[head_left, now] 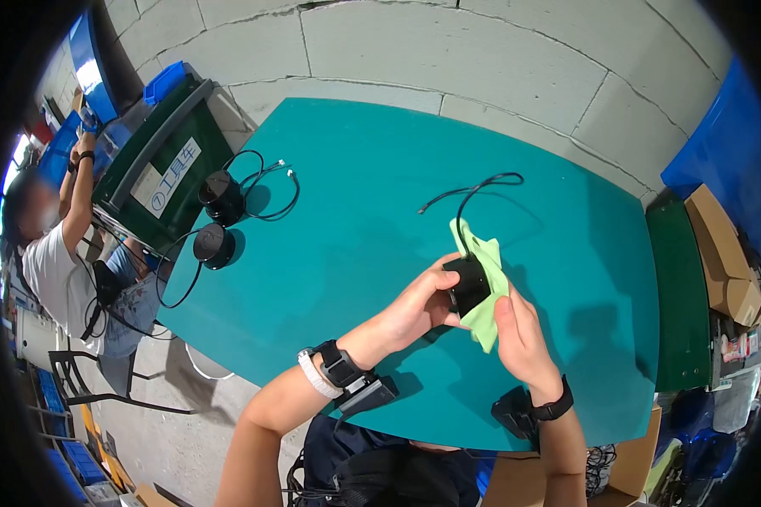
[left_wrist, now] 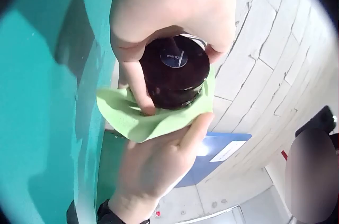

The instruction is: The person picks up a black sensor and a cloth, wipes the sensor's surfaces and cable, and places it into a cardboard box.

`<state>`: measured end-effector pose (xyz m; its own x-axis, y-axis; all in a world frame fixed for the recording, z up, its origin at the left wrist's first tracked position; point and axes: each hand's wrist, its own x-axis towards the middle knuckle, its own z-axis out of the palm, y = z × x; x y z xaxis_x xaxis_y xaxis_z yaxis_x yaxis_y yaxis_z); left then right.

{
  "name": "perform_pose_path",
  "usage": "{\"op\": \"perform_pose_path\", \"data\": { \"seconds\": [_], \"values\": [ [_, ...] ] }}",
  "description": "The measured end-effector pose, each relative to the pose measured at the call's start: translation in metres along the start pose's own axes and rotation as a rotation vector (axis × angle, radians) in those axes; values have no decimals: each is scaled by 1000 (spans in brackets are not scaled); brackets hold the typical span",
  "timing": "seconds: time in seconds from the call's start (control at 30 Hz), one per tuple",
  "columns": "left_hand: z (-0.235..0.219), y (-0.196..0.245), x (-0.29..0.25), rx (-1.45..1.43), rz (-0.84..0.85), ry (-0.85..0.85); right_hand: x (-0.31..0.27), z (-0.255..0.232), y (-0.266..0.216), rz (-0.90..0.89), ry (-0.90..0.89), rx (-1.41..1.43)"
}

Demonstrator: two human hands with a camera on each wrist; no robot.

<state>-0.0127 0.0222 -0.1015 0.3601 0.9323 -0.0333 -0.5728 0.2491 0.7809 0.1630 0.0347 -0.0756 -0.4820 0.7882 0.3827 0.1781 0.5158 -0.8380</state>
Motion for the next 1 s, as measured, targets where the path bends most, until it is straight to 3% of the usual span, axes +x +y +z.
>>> {"op": "perform_pose_path", "data": {
  "seconds": [0.07,0.13,0.17,0.23,0.37,0.43,0.53,0.67,0.73,0.77,0.83,0.9,1.0],
  "values": [
    [-3,-2,0,-7,-18,-17,2,-7,-2,86,-29,17],
    [-2,4,-1,-25,6,2,2,-18,-6,283,-167,8],
    [0,7,-1,-43,28,18,1,-17,-5,281,-166,8],
    [2,7,0,-95,97,42,-3,-13,1,66,-50,23],
    [2,3,-1,82,40,116,1,-4,4,-83,79,-6],
    [6,4,-2,205,-19,123,0,-8,3,225,-23,116],
    [1,8,-1,145,23,116,2,-16,4,303,-154,-64],
    [4,12,-1,151,100,119,-1,-14,12,287,-100,-68],
    [5,9,0,177,99,101,1,-9,14,171,122,54],
    [7,7,-1,214,85,107,1,-10,14,172,122,52],
    [2,-2,1,308,68,89,2,-14,15,369,143,319],
    [3,-1,1,306,65,87,6,-20,18,403,99,388],
    [8,4,-1,340,-38,66,9,-21,12,461,207,677]
  ]
}}
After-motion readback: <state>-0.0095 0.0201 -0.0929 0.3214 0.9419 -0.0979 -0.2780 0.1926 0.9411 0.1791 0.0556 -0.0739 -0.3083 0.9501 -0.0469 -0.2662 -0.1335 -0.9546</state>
